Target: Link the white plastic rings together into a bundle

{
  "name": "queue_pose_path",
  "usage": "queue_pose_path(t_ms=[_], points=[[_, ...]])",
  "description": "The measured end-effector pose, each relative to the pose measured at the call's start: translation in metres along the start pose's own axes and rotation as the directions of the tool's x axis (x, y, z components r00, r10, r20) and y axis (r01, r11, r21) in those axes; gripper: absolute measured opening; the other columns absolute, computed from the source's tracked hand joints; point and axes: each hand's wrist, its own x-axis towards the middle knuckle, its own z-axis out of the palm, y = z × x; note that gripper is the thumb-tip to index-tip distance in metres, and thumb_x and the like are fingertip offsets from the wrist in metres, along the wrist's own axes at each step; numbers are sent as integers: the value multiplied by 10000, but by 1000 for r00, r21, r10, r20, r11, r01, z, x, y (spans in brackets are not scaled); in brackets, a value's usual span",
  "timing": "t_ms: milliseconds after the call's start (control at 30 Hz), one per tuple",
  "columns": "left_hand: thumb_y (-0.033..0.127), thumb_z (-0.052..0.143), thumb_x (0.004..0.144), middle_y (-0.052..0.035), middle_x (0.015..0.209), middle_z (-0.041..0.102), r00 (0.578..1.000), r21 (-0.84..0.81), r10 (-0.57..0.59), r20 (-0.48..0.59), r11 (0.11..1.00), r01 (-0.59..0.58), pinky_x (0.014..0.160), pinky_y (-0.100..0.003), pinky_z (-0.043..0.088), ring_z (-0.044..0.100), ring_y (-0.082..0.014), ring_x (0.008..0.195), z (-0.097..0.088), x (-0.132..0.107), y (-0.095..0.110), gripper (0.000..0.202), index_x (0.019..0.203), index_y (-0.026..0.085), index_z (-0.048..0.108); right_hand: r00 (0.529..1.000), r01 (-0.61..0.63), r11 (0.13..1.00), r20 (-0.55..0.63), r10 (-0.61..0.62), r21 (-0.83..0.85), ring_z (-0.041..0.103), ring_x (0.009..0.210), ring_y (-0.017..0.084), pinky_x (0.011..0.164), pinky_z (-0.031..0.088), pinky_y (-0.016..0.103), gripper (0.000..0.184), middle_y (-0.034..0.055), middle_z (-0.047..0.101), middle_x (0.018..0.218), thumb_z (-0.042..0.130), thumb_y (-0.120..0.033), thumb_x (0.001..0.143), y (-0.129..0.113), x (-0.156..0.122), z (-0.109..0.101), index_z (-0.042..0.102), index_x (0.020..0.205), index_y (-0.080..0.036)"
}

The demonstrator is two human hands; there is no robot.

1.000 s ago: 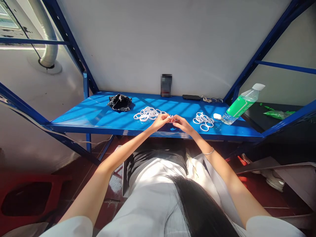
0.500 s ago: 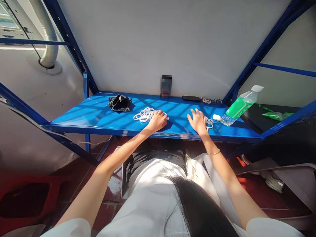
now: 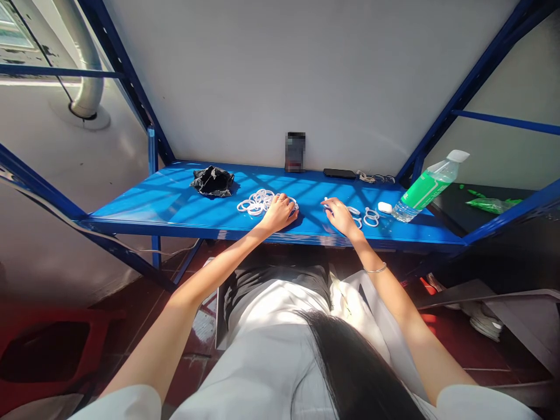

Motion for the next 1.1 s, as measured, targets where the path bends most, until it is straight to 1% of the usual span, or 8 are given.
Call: queue_pose_path(t_ms=[100,300,400,500,633,833,933,1100], points=[[317,479,968,-185,950,646,999,20,-29,-16,999,30,930,-507,436,531,-354,1091,2,0,0,261,930,135,662,1000,-5,1000,6,5,27,620,1090,286,935,490,427,375,147,633,1245,383,-179,937,-5,0,-2,634,1216,-177],[315,495,955,-178,1007,643,999,26,-47,9,999,46,916,-488,448,540,-345,1074,2,0,0,231,976,135,639,999,-44,999,9,44,1,648,1033,305,985,402,479,357,133,713,1046,397,-155,934,-11,2,-3,616,1215,-177],[321,513,947,-168,1032,641,999,27,-36,19,999,36,916,-473,456,538,-336,1084,2,0,-1,218,995,143,631,997,-63,995,-47,67,71,645,1018,308,997,389,504,323,131,709,1010,386,-220,964,-11,2,-3,608,1194,-176],[313,509,950,-168,1068,634,1000,-27,-14,1,1000,14,931,-474,462,542,-328,1096,1,-1,-2,225,1032,141,629,987,-57,971,-134,90,232,627,1026,297,964,437,491,317,124,683,1026,389,-366,995,-13,2,-6,597,1169,-202],[310,446,991,-173,1126,631,997,-137,59,-44,989,-64,970,-459,462,543,-310,1126,1,-1,-3,297,1139,113,612,982,-4,838,-158,108,546,609,1055,252,931,501,414,369,107,631,1132,492,-517,949,-23,3,-14,553,1182,-238],[356,395,1023,-167,1165,628,987,-247,138,-83,957,-154,996,-446,451,543,-286,1143,2,0,-2,372,1251,115,564,995,-94,610,92,34,787,613,1052,231,930,513,382,522,80,632,1079,611,-593,848,-48,2,-9,530,1212,-227],[329,367,1031,-138,1100,639,982,-323,173,-69,928,-187,953,-417,466,556,-259,1096,3,2,-3,318,1160,153,598,984,-148,502,178,-12,852,617,1036,214,910,519,359,516,70,630,1072,632,-594,832,-57,0,1,538,1185,-230],[263,368,1020,-104,935,634,978,-436,193,-78,876,-208,847,-363,469,573,-232,956,4,2,-5,289,930,181,631,977,-169,369,205,-60,914,626,965,179,931,499,339,431,44,640,1020,682,-506,833,-65,-2,5,548,1135,-229]])
